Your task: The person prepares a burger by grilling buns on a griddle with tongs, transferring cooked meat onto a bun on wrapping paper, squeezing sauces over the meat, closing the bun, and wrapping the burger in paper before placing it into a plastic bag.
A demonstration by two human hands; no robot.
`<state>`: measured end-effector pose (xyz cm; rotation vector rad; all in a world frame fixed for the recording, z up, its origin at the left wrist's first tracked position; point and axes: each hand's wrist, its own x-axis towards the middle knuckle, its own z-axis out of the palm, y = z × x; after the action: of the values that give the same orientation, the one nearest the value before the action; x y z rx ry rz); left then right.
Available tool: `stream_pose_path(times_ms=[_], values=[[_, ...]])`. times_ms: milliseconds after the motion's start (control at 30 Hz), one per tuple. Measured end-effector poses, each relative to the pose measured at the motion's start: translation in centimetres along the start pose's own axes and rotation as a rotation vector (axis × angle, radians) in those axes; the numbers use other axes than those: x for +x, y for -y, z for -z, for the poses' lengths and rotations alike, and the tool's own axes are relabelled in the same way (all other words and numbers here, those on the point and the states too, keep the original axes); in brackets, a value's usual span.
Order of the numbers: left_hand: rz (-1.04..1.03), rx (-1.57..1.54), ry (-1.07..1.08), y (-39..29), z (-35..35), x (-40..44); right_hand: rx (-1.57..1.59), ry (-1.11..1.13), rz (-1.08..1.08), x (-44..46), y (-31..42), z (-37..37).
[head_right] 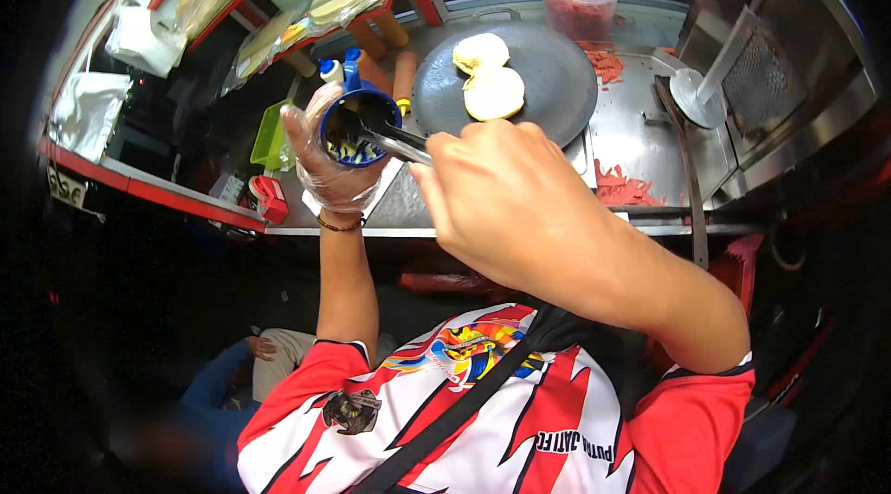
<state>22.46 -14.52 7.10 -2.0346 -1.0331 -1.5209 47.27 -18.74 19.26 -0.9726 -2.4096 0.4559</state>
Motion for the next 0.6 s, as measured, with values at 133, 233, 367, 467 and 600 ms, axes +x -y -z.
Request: stream_pose_path(times_ms=[133, 233, 367, 467, 600], values=[[-0.007, -0.123, -0.066, 0.3, -1.5, -0.9, 0.050, -0.021, 0.105, -0.5, -0.5, -0.6], [0.022, -0.037, -0.096, -0.6, -2.0, -1.2, 0.281, 0.057, -0.150, -0.6, -0.6, -0.8], [0.073, -0.009, -0.153, -0.7, -3.4, -2.5, 0.509, 0.108, -0.384, -1.5, -1.2, -1.9], [0.124, -0.050, -0.176, -0.9, -4.0, -3.1, 0.643, 0.106, -0.485, -2.3, -1.9, -3.0], [0.156, 0.022, -0.176, -0.8, -4.3, -3.2, 0.859, 0.069, -0.555, -3.7, -2.4, -4.7]])
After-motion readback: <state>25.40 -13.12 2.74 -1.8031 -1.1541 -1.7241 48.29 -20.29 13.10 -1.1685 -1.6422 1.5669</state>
